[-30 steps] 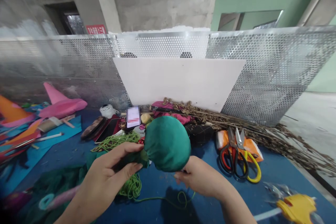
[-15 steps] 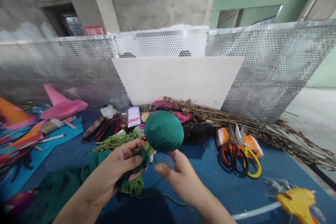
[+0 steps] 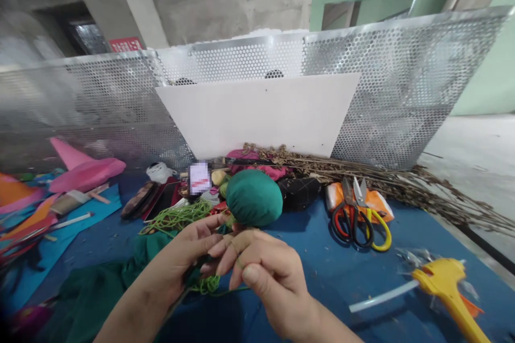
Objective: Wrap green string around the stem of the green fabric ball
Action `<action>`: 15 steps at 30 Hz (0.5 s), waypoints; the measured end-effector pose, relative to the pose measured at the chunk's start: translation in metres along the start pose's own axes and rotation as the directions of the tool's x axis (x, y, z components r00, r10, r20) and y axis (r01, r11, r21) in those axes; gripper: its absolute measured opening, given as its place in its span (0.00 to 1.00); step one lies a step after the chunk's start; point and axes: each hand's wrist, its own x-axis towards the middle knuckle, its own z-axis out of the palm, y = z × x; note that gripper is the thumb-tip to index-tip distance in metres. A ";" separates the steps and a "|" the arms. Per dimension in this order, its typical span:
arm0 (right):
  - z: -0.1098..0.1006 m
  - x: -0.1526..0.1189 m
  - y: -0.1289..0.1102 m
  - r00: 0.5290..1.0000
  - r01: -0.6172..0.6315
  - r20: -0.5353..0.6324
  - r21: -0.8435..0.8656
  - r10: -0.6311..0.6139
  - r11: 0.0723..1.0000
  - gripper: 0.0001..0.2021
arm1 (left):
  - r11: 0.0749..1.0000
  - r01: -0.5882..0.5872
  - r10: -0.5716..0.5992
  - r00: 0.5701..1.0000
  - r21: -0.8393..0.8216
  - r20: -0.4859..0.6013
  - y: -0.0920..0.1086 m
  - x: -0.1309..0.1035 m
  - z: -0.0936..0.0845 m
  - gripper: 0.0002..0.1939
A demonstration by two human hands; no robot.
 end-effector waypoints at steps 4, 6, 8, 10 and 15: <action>0.006 0.002 0.002 0.981 -0.068 -0.160 0.251 0.111 0.966 0.18 | 0.998 0.052 -0.054 0.998 0.039 0.044 -0.005 0.000 0.001 0.21; 0.008 0.001 0.001 0.952 -0.112 -0.249 0.254 0.176 0.961 0.19 | 0.997 0.059 -0.061 0.997 0.043 0.050 -0.004 -0.001 0.000 0.23; 0.010 -0.002 0.000 0.928 -0.134 -0.318 0.206 0.196 0.969 0.19 | 0.997 0.057 -0.059 0.997 0.044 0.044 -0.003 -0.002 -0.001 0.23; 0.013 -0.004 0.000 0.912 -0.136 -0.366 0.151 0.183 0.979 0.19 | 0.998 0.052 -0.054 0.998 0.047 0.032 -0.002 -0.002 0.000 0.24; 0.016 -0.008 0.001 0.917 -0.140 -0.369 0.062 0.153 0.988 0.19 | 0.998 0.034 -0.035 0.999 0.049 0.021 0.000 -0.002 -0.002 0.24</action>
